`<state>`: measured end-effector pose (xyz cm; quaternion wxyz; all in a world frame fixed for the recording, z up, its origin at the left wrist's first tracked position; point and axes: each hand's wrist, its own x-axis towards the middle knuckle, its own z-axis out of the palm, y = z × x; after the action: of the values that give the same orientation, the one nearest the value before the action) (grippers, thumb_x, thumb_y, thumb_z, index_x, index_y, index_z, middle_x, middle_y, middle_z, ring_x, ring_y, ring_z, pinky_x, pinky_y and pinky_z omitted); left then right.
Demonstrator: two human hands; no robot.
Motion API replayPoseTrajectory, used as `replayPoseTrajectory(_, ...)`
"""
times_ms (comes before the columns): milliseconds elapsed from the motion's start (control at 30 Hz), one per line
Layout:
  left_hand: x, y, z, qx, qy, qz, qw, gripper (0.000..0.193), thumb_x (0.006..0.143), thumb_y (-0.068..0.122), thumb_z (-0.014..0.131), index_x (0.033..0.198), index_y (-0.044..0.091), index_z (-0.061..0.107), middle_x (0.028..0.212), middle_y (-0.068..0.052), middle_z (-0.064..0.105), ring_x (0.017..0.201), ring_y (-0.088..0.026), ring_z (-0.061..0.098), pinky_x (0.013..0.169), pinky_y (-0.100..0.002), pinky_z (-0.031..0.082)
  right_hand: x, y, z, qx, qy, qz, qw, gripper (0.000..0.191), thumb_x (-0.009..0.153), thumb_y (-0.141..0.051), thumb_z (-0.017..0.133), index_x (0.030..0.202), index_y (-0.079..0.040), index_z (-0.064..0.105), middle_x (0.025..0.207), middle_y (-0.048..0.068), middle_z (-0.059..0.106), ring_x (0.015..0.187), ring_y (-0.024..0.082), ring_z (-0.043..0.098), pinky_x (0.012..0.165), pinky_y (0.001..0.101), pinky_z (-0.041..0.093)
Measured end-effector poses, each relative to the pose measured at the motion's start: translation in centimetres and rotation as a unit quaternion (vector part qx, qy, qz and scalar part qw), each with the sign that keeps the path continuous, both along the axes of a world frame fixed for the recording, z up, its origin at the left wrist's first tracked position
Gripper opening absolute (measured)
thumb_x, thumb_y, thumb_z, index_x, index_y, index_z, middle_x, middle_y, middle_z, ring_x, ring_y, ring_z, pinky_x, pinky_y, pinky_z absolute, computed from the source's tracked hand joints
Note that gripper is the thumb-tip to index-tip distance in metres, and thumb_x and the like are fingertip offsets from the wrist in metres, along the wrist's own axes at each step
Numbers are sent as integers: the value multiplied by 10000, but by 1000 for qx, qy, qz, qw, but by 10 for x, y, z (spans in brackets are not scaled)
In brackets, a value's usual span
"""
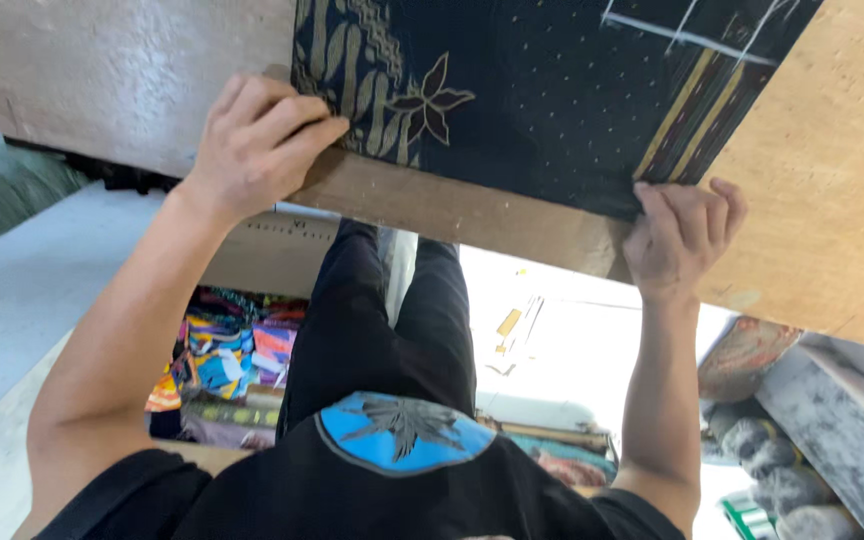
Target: The person aligns a patterned fabric on a wooden table, smooths it, and uses a handheld electric cutting tool to cut along marked lines. The person then lifts and repositions the fabric to continue cutting.
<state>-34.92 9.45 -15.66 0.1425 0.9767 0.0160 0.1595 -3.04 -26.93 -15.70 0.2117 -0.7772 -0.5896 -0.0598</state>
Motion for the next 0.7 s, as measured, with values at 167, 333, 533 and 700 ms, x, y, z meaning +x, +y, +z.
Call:
replayPoseTrajectory(167, -4, 0, -3, -43, -3, 6, 999, 275, 881, 78, 757, 1152, 111, 789, 1196, 19, 681, 1094, -213, 607, 969, -373, 468, 2, -2, 2, 16, 2, -6, 1000, 231, 913, 121, 712, 1044, -54, 785, 992, 50, 642, 964, 250, 617, 1093, 482, 446)
replayPoseTrajectory(333, 5, 3, 9, -40, 8, -7, 999, 212, 887, 81, 770, 1097, 98, 791, 1161, 15, 691, 1057, -203, 607, 975, -376, 459, -3, -1, 8, -12, 14, -13, 1000, 243, 894, 122, 725, 1047, -56, 790, 1003, 62, 646, 979, 259, 618, 1073, 475, 440)
replayPoseTrajectory(533, 23, 10, 27, -128, 90, 9, 988, 269, 727, 89, 840, 983, 77, 758, 1067, -42, 678, 999, -272, 593, 894, -386, 481, 0, 0, 11, -13, 38, -19, 999, 287, 890, 139, 718, 1091, -61, 763, 1018, 69, 638, 988, 277, 610, 1082, 475, 443)
replayPoseTrajectory(700, 34, 5, 32, -83, 91, -17, 992, 232, 761, 78, 872, 954, 97, 744, 1050, 11, 720, 956, -212, 627, 857, -335, 529, -1, -11, 11, -2, 24, -24, 999, 298, 839, 124, 748, 1041, -94, 765, 967, 48, 641, 928, 248, 604, 1064, 458, 447)
